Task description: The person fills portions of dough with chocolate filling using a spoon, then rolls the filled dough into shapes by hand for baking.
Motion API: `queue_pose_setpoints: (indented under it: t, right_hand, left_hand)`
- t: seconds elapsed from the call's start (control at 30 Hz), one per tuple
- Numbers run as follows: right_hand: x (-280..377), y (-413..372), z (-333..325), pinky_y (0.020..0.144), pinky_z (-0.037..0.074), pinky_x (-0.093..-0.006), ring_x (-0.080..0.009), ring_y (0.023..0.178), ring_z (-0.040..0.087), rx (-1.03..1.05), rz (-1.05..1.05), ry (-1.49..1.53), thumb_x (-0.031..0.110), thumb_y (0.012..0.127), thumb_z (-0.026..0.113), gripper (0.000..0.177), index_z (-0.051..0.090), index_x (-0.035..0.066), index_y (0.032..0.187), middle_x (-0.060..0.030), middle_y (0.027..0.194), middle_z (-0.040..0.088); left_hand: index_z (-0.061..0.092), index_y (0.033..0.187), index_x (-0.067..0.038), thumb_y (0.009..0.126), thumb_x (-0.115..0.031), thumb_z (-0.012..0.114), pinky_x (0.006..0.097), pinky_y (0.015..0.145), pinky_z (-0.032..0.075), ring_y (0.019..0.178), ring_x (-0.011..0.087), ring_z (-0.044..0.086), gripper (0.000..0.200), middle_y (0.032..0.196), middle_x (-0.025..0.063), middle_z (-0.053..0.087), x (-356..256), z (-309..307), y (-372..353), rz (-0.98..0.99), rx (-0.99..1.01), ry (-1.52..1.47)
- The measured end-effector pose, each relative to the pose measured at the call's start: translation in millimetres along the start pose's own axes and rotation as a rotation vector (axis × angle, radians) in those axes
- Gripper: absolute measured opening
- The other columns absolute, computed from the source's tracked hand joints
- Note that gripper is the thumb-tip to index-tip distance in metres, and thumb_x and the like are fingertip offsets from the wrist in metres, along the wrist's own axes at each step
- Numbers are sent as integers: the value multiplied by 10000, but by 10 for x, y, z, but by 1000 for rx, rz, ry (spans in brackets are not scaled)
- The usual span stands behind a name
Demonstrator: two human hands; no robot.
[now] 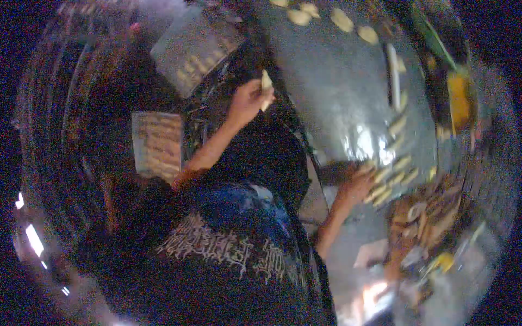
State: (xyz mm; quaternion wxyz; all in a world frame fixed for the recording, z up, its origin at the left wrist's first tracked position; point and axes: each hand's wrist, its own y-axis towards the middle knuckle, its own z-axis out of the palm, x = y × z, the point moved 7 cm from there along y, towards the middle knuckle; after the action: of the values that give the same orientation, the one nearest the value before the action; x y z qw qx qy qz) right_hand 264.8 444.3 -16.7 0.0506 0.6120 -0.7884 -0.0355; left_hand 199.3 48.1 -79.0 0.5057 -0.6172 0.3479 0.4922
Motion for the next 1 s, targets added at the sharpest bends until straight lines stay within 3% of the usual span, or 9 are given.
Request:
queue_pose_setpoints:
  t: [0.03,0.2,0.27,0.33,0.43,0.47,0.7,0.8,1.0]
  right_hand:
    - [69,-47,54,982,465,-521,-487,1177,561,-151,-240,-216,344,917,670,579,550,-62,1312,-329,1288,579]
    - [-640,107,578,827,526,-475,-375,1001,647,273,55,282,237,902,676,425,621,-54,1206,-223,1001,681]
    - [-663,280,669,803,526,-440,-301,947,652,428,-321,-32,249,907,678,412,627,-31,1204,-161,930,676]
    - [-431,412,684,809,518,-421,-259,956,632,482,72,579,266,912,683,395,635,-10,1191,-129,973,649]
    - [1698,373,262,822,506,-399,-212,984,603,489,516,1333,284,924,685,358,644,25,1168,-90,1059,608]
    - [2614,389,123,829,512,-394,-223,1023,594,642,123,1279,243,945,658,344,622,21,1205,-94,1126,590]
    - [6458,331,2100,805,519,-305,-166,901,652,911,-494,1002,149,935,710,356,599,10,1244,-56,1043,691]
    - [7406,368,3013,861,521,-365,-260,976,651,748,-675,783,208,931,699,413,581,47,1293,-145,1101,670]
    - [7671,100,4195,881,511,-466,-368,1059,635,497,-1046,343,262,925,678,451,575,59,1314,-203,1143,642]
  left_hand:
    - [646,1063,27,960,-187,697,297,695,562,796,149,717,243,905,86,727,81,-196,-31,15,-21,89]
    - [623,1135,21,968,-186,680,314,693,570,822,173,736,273,898,108,721,355,-1050,-192,67,-274,135]
    - [617,1160,22,966,-189,683,318,694,573,820,179,738,295,896,111,722,716,-1353,-206,-63,-356,-16]
    - [615,1187,29,955,-208,695,310,699,570,807,176,736,341,901,106,726,767,-1726,-190,-94,-411,-2]
    - [614,1194,30,950,-221,702,306,689,563,784,168,732,361,884,99,728,1017,-2251,57,-151,-499,-37]
    - [615,1194,30,949,-222,703,307,684,560,774,167,731,363,880,100,731,1067,-2418,175,-157,-549,-51]
    - [608,1171,49,924,-253,696,383,709,555,802,299,728,400,926,198,726,1725,-3604,1732,-238,-597,157]
    - [589,1168,43,919,-252,672,463,780,528,893,390,682,395,944,235,690,1901,-3961,2277,-51,-832,370]
    - [516,1241,62,883,-191,652,521,945,460,1039,444,591,459,1049,273,609,2682,-4113,2883,-125,-665,509]
